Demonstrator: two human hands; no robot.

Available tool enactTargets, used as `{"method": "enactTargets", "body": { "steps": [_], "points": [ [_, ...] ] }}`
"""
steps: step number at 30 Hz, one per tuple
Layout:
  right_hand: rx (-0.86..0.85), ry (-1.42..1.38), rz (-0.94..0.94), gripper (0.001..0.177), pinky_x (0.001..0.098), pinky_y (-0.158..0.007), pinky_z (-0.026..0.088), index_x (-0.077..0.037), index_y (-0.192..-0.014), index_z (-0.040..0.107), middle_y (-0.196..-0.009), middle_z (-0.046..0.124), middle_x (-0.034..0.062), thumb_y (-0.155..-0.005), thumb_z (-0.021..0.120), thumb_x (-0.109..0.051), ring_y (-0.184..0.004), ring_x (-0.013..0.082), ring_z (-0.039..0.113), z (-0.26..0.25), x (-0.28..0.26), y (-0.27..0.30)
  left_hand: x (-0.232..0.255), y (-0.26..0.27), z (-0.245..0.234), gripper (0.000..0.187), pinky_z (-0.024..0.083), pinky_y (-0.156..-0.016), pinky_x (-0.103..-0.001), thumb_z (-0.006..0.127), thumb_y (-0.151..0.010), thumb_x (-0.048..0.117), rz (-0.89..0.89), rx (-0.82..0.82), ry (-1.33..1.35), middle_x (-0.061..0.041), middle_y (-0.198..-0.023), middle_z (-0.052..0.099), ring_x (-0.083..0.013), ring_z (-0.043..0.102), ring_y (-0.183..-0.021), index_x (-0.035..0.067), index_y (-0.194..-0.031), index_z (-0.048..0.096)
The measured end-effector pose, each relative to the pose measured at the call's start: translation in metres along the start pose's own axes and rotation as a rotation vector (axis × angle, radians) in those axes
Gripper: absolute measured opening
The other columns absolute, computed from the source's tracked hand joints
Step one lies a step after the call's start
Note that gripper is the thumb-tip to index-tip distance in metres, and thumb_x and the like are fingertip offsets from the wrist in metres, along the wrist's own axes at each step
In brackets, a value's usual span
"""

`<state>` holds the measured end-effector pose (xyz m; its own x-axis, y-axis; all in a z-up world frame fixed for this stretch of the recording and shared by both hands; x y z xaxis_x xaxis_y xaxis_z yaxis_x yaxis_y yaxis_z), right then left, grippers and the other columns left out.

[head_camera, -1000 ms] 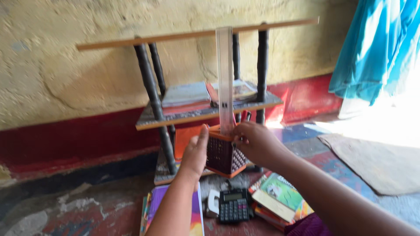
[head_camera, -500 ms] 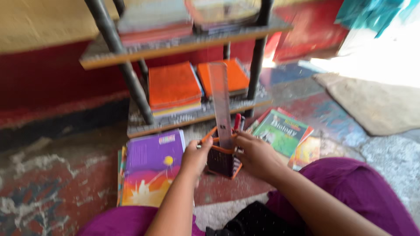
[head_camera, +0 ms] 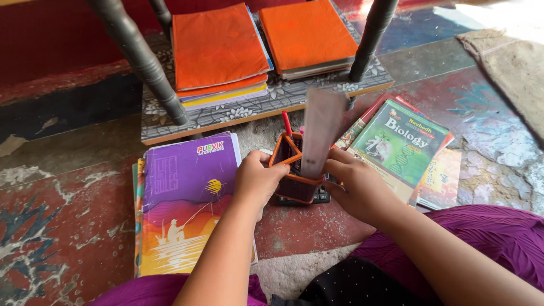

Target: The person sits on the floor and organizes books, notebooks, and stationery items from a small table onto the floor. They handle a biology textbook, calculator, ruler, pens, and multiple notebooks, stacking them in piles.

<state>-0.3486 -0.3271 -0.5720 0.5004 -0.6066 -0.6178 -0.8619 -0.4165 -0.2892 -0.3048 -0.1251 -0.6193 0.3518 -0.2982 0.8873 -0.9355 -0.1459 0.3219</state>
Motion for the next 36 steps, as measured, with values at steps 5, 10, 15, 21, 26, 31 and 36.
{"method": "enactTargets", "body": {
  "steps": [5,10,15,21,26,31,36],
  "points": [
    [-0.055,-0.057,-0.003,0.026,0.0413,-0.093,0.054,-0.007,-0.103,0.069,-0.121,0.066,0.01,-0.079,0.08,-0.007,-0.113,0.0317,0.067,0.013,0.024,-0.007,-0.008,-0.011,0.001,0.034,0.054,-0.059,-0.035,0.075,-0.064,0.006,-0.017,0.039,-0.03,-0.013,-0.08,0.07,-0.0207,0.068,-0.066,-0.002,-0.093,0.06],
    [-0.039,-0.119,-0.079,0.041,0.0405,-0.099,0.053,-0.005,-0.114,0.067,-0.131,0.063,0.0114,-0.074,0.073,0.005,-0.122,0.0311,0.065,0.006,0.021,-0.006,-0.015,-0.013,-0.001,0.029,0.053,-0.059,-0.033,0.077,-0.064,0.007,-0.017,0.139,-0.022,-0.011,-0.079,0.07,-0.0184,0.066,-0.066,0.0,-0.089,0.063],
    [0.028,-0.233,0.22,0.056,0.0384,-0.084,0.059,-0.011,-0.128,0.06,-0.143,0.054,0.0086,-0.075,0.074,0.001,-0.118,0.0247,0.067,-0.003,0.019,-0.001,-0.028,-0.012,0.002,0.022,0.05,-0.053,-0.035,0.074,-0.07,0.005,-0.093,0.098,0.199,-0.011,-0.078,0.068,-0.0198,0.064,-0.064,-0.002,-0.09,0.065],
    [-0.048,-0.203,0.293,0.102,0.039,-0.102,0.049,-0.01,-0.152,0.033,-0.145,0.048,0.0155,-0.066,0.087,-0.009,-0.126,0.0281,0.059,-0.011,0.019,0.011,-0.028,-0.005,0.012,0.024,0.054,-0.058,-0.034,0.072,-0.078,0.004,-0.158,0.033,0.291,-0.01,-0.087,0.069,-0.0197,0.067,-0.071,0.0,-0.1,0.065],
    [0.031,-0.223,0.272,0.093,0.0368,-0.103,0.051,-0.007,-0.148,0.034,-0.138,0.057,0.0176,-0.069,0.085,-0.007,-0.125,0.0281,0.061,-0.03,0.053,0.02,-0.004,-0.003,0.041,0.028,0.059,-0.068,-0.038,0.071,-0.078,0.002,-0.148,-0.026,0.38,-0.01,-0.092,0.067,-0.0223,0.069,-0.079,-0.001,-0.104,0.062],
    [0.243,-0.329,0.42,0.071,0.0365,-0.093,0.058,-0.006,-0.14,0.051,-0.133,0.066,0.0115,-0.073,0.072,0.004,-0.117,0.0233,0.068,-0.093,0.134,0.016,0.049,-0.026,0.107,0.021,0.062,-0.071,-0.044,0.067,-0.08,0.001,-0.137,-0.1,0.395,-0.01,-0.091,0.065,-0.0245,0.069,-0.081,0.003,-0.1,0.059],
    [0.571,-0.684,0.662,0.045,0.0348,-0.08,0.056,-0.003,-0.131,0.057,-0.118,0.076,0.0084,-0.087,0.065,-0.004,-0.1,0.0193,0.073,-0.165,0.202,0.033,0.091,-0.057,0.183,0.014,0.063,-0.068,-0.045,0.056,-0.084,0.005,-0.129,-0.145,0.379,-0.013,-0.092,0.065,-0.0259,0.067,-0.077,0.0,-0.095,0.064]
  ]
}}
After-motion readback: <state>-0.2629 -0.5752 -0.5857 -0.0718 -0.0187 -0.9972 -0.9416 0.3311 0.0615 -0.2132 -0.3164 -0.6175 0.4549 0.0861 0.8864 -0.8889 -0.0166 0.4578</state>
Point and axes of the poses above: each hand's wrist, its own y-axis away from the middle knuckle, its own z-axis out of the palm, x = y × z, the point moved 3 cm from there along -y, towards the middle knuckle
